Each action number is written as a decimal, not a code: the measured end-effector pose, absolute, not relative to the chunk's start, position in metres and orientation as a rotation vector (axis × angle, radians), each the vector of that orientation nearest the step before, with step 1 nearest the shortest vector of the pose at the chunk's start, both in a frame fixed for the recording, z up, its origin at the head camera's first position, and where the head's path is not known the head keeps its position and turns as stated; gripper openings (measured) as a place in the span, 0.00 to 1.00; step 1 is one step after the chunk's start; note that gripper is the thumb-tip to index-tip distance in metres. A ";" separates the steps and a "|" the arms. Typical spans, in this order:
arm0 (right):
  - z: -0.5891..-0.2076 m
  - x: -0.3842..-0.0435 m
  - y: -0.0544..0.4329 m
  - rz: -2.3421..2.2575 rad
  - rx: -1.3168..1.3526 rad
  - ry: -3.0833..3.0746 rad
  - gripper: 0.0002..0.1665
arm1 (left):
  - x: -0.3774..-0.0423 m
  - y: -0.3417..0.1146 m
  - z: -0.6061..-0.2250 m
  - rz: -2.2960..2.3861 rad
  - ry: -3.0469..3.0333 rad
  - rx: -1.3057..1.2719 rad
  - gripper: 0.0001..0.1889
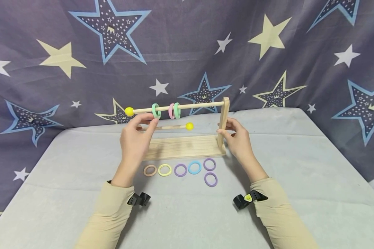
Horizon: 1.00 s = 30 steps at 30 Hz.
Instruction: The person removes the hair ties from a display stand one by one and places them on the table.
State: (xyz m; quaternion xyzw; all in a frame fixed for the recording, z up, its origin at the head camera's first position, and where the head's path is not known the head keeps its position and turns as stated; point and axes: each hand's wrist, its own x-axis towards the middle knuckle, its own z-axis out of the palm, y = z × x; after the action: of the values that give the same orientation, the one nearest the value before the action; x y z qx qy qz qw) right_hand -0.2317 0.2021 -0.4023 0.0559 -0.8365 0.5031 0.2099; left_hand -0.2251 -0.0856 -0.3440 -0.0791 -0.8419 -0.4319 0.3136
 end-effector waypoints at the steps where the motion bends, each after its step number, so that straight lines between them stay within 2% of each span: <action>1: -0.402 -0.232 0.202 1.399 0.156 -2.326 0.22 | -0.225 -0.087 -0.344 -1.134 -2.226 -0.206 0.09; 30: -0.402 -0.231 0.201 1.409 0.151 -2.324 0.22 | -0.222 -0.128 -0.323 -1.078 -2.389 -0.263 0.10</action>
State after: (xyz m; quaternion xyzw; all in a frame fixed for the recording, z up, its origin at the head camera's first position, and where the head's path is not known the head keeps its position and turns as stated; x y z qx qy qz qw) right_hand -0.2310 0.2009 -0.4020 0.0543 -0.8351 0.5063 0.2081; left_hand -0.2217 -0.1280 -0.3235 -0.0965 -0.8780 -0.3960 0.2511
